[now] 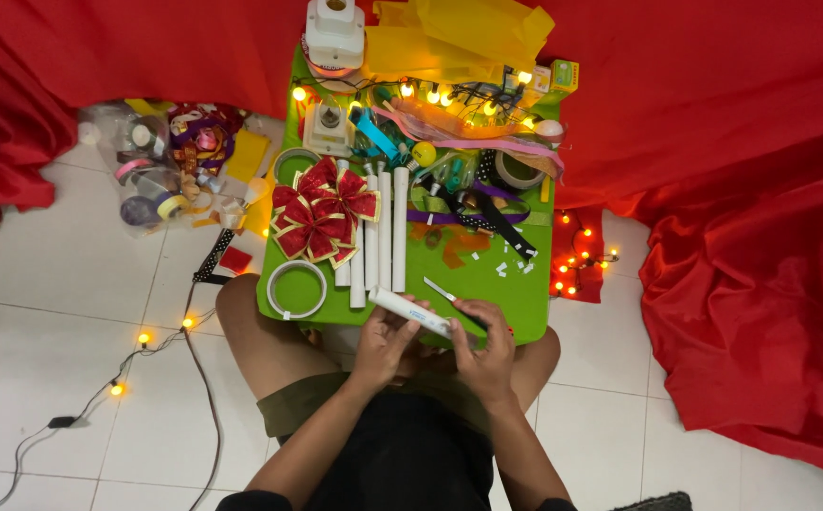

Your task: Folding and rolling yellow paper on a craft table to create a decorative item.

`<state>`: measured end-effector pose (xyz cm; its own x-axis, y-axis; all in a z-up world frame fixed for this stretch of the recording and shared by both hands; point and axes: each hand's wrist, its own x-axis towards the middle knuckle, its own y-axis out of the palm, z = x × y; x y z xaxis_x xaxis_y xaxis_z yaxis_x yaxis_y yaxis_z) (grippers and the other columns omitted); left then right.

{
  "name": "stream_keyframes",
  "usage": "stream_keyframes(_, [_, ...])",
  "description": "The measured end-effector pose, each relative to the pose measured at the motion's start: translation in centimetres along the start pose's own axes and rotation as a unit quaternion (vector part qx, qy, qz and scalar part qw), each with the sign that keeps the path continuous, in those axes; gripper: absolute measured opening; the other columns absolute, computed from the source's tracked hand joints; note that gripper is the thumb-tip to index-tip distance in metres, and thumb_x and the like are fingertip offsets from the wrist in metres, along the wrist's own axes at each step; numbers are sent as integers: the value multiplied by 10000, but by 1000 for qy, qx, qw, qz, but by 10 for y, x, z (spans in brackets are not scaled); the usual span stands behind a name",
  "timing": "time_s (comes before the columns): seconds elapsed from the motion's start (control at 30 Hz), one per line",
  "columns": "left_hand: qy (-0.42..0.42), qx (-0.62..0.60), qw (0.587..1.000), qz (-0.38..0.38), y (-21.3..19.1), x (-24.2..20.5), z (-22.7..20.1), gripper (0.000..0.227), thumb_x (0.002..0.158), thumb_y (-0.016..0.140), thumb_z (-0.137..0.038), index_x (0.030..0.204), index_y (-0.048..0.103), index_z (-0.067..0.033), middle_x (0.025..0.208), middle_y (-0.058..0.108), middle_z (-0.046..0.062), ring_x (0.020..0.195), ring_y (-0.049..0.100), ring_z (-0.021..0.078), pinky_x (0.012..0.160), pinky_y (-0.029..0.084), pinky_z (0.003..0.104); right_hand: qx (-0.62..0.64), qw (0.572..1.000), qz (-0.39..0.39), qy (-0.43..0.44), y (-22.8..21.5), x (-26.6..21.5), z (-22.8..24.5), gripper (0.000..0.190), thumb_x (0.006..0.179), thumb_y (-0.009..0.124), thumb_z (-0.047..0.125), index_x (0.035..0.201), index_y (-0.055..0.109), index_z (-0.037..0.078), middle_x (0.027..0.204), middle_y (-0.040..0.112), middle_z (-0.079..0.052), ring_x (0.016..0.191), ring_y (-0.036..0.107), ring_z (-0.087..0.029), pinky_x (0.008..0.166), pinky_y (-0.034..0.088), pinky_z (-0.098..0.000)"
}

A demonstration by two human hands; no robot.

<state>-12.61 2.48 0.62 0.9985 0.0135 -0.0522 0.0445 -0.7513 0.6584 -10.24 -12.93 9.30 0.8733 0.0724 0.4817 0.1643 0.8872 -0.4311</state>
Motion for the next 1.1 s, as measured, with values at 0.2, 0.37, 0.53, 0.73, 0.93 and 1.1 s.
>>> stream_keyframes(0.2, [17, 3, 1000, 3, 6, -4, -2, 374, 960, 642, 18, 1310, 515, 58, 1265, 671, 265, 1178, 673, 369, 1045, 560, 496, -27, 994, -44, -98, 5, 4, 5, 208, 865, 765, -35, 1040, 652, -24, 952, 742, -127, 882, 720, -358, 815, 586, -465])
stream_keyframes(0.37, [18, -9, 1000, 1, 7, -5, -1, 368, 962, 648, 11, 1303, 517, 54, 1266, 672, 259, 1182, 671, 363, 1035, 570, 491, -46, 991, -50, -118, 7, 4, 3, 212, 856, 774, -51, 1033, 664, -14, 948, 751, -108, 877, 721, -345, 799, 589, -452])
stream_keyframes(0.53, [7, -13, 1000, 3, 5, -5, 1, 366, 975, 634, -5, 1312, 500, 48, 1280, 653, 246, 1185, 666, 351, 1001, 595, 472, -42, 991, -48, -116, 11, -2, -1, 233, 834, 783, -64, 1030, 676, 2, 919, 761, -95, 880, 718, -342, 799, 582, -452])
stream_keyframes(0.73, [16, -11, 1000, 4, 5, -6, -2, 343, 980, 626, -7, 1297, 505, 39, 1274, 649, 239, 1191, 662, 355, 1032, 588, 483, -4, 995, -53, -84, 8, -1, 3, 211, 858, 762, -65, 1033, 659, -6, 917, 754, -108, 885, 721, -339, 788, 588, -434])
stream_keyframes(0.93, [-64, -9, 997, -31, 10, 2, -21, 377, 1000, 620, -90, 1315, 442, 12, 1294, 591, 197, 1169, 664, 332, 1013, 597, 478, 149, 981, 18, 127, -8, -16, -19, 128, 961, 677, 31, 1033, 577, -3, 1188, 662, -209, 1064, 698, -306, 923, 552, -434])
stream_keyframes(1.1, [-88, 3, 995, -48, 3, 12, 23, 482, 976, 687, -89, 1358, 421, 34, 1318, 531, 126, 1129, 690, 285, 1008, 606, 465, 47, 976, 179, 112, -27, -7, -11, 135, 1014, 592, 152, 990, 647, 32, 1323, 648, -235, 1179, 645, -474, 975, 488, -587])
